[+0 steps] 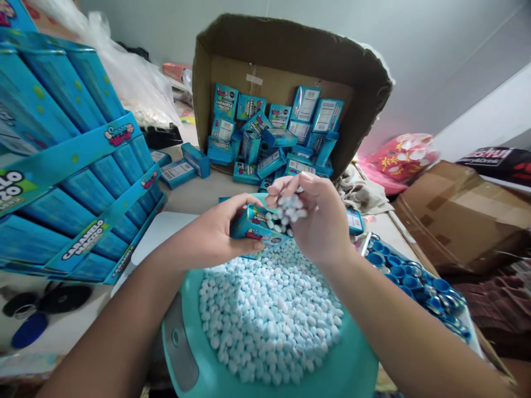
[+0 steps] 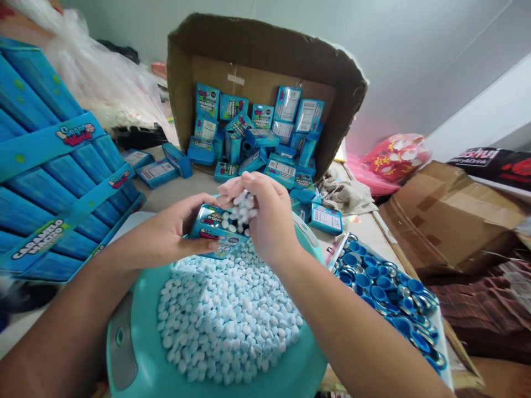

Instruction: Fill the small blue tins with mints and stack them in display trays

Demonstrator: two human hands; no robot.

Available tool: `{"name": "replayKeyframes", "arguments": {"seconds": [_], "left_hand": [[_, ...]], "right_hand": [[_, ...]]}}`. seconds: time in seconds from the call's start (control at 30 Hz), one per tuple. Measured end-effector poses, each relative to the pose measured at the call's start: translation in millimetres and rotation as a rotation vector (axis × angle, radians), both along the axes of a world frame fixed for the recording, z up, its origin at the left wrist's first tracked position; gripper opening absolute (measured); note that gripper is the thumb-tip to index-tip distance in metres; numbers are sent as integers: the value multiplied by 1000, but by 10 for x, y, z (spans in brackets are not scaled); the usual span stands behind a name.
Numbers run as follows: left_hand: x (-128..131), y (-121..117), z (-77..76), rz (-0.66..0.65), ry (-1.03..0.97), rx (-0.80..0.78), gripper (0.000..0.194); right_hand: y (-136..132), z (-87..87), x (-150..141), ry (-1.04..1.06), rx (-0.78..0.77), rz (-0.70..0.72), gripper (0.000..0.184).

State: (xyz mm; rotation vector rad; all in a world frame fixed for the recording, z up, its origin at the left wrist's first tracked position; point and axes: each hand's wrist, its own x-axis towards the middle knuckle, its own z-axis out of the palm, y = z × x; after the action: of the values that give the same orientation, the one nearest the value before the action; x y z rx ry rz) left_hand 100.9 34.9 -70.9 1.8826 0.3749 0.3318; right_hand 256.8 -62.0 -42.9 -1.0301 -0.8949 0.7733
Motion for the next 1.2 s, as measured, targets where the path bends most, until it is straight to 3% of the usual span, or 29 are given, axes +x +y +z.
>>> {"name": "replayKeyframes", "arguments": {"seconds": [0.17, 0.3, 0.6, 0.8, 0.97, 1.03, 1.07, 1.13, 1.2], "left_hand": [[20, 41, -11, -54, -51, -141, 55], [21, 40, 10, -66, -99, -204, 47], [11, 54, 12, -60, -67, -94, 53], [26, 5, 33, 79, -238, -312, 45], [66, -1, 4, 192, -333, -332, 47], [85, 19, -23, 236, -317, -297, 46], [92, 28, -34, 256, -298, -284, 46], [101, 44, -51, 289, -263, -267, 46], [102, 54, -59, 309, -245, -265, 46]], "right_hand": [[-48, -34, -9, -261, 96, 85, 30], [-98, -29, 2, -424, 144, 57, 30], [-98, -96, -39, -665, 177, -136, 42], [-46, -30, 11, -632, 246, -259, 29], [-300, -33, -48, -250, 146, -434, 14], [-512, -129, -157, -332, 148, -343, 15], [-620, -194, -218, -513, 155, -183, 15], [-799, -335, -330, -979, 231, 274, 16], [-899, -468, -397, -1362, 306, 591, 26]]}}
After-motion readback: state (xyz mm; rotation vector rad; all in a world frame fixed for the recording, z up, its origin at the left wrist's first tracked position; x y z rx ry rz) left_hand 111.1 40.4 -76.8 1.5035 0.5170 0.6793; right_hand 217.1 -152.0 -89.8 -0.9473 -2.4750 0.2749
